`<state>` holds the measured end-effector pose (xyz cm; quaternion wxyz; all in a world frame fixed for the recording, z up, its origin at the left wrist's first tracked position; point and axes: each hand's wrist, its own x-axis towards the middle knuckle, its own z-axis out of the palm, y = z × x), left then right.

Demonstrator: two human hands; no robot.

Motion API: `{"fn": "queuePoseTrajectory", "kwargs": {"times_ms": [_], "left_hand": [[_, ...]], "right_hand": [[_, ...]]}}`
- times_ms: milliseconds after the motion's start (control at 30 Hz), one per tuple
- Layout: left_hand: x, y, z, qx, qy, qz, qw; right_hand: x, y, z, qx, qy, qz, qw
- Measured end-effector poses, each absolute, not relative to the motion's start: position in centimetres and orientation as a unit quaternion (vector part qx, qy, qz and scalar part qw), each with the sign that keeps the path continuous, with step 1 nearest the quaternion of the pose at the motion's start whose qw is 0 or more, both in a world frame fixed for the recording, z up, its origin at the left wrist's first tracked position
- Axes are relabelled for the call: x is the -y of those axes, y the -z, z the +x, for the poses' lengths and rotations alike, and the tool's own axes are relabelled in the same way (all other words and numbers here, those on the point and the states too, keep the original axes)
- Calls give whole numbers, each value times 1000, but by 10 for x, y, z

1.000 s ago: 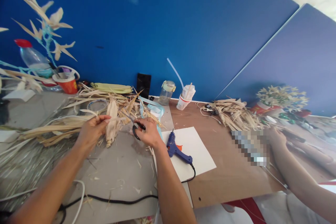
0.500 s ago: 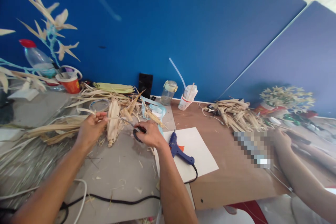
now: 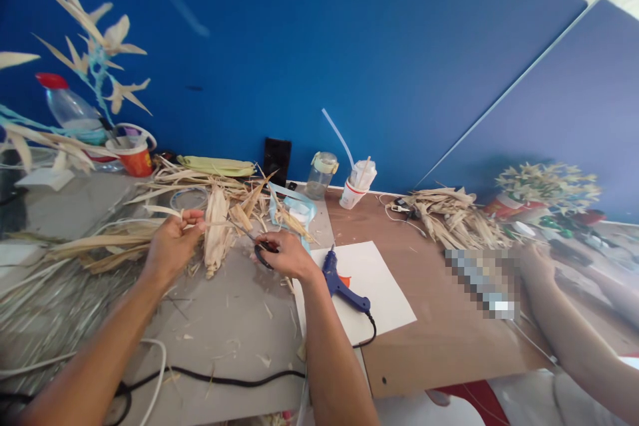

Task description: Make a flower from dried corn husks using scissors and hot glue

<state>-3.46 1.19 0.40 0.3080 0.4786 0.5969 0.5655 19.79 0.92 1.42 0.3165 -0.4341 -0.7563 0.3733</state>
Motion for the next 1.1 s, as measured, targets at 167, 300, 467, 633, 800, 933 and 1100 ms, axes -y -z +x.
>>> {"fn": "queuePoseTrajectory", "kwargs": {"times_ms": [167, 300, 467, 633, 800, 933, 1100], "left_hand": [[-13, -3, -38, -592, -562, 493, 300], [-15, 1, -41, -594, -558, 489, 312], [-16, 0, -41, -593, -560, 483, 319], [-14, -3, -41, -589, -568, 477, 320], [-13, -1, -43, -593, -559, 493, 306], [-13, 0, -45, -599, -544, 511, 291], [-13, 2, -46, -601, -534, 526, 279]], "right_hand": [[-8, -19, 199, 745, -398, -442, 304], [-8, -17, 200, 739, -405, -444, 304], [-8, -15, 201, 738, -411, -441, 303], [-7, -20, 203, 729, -432, -447, 288], [-7, -24, 204, 724, -445, -447, 280], [-7, -25, 205, 719, -458, -449, 267], [-7, -25, 208, 708, -470, -458, 263]]}}
